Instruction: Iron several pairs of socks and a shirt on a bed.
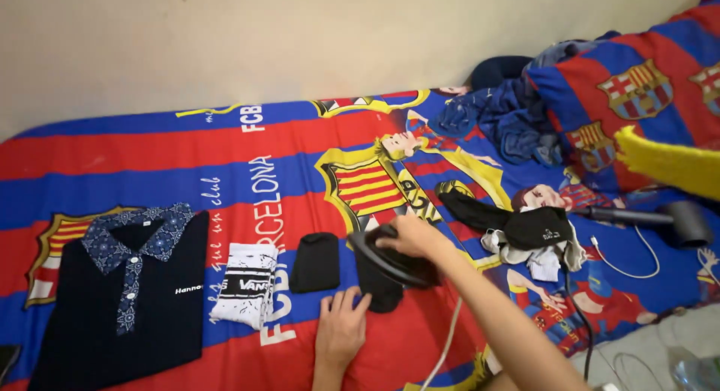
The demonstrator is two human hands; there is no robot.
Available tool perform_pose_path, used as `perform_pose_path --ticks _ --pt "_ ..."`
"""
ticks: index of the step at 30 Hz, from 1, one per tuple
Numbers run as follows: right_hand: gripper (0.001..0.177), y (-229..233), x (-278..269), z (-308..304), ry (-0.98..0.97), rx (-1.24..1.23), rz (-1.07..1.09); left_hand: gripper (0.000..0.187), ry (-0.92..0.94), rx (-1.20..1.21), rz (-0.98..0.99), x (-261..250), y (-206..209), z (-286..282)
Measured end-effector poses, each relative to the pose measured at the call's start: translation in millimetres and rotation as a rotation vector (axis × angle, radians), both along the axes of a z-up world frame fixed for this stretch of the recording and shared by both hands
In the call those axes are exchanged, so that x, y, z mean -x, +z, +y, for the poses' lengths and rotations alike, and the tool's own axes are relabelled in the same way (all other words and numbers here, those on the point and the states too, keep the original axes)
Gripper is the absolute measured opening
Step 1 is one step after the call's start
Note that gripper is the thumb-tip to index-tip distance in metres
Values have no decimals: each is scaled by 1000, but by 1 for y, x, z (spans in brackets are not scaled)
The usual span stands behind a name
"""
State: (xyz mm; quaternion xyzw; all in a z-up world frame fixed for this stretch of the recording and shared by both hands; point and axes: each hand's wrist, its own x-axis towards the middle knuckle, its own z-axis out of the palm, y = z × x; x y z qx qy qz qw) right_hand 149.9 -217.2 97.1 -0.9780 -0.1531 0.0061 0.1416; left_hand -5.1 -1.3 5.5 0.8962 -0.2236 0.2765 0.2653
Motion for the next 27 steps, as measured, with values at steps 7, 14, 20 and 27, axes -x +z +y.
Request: perform_pose_path --ticks 7,14,20,27 --pt "52 30 14 -3 147 81 75 27 -40 21 11 -3 -10 -4" --pt "55 10 2 0 71 126 -49 28 -19 -12 -6 0 -9 -3" --pt "47 23 20 0 133 62 130 29 1 -5 -14 -1 -9 -2" --pt "54 -9 -11 -79 -451 66 -139 33 -79 70 44 -1 -1 -2"
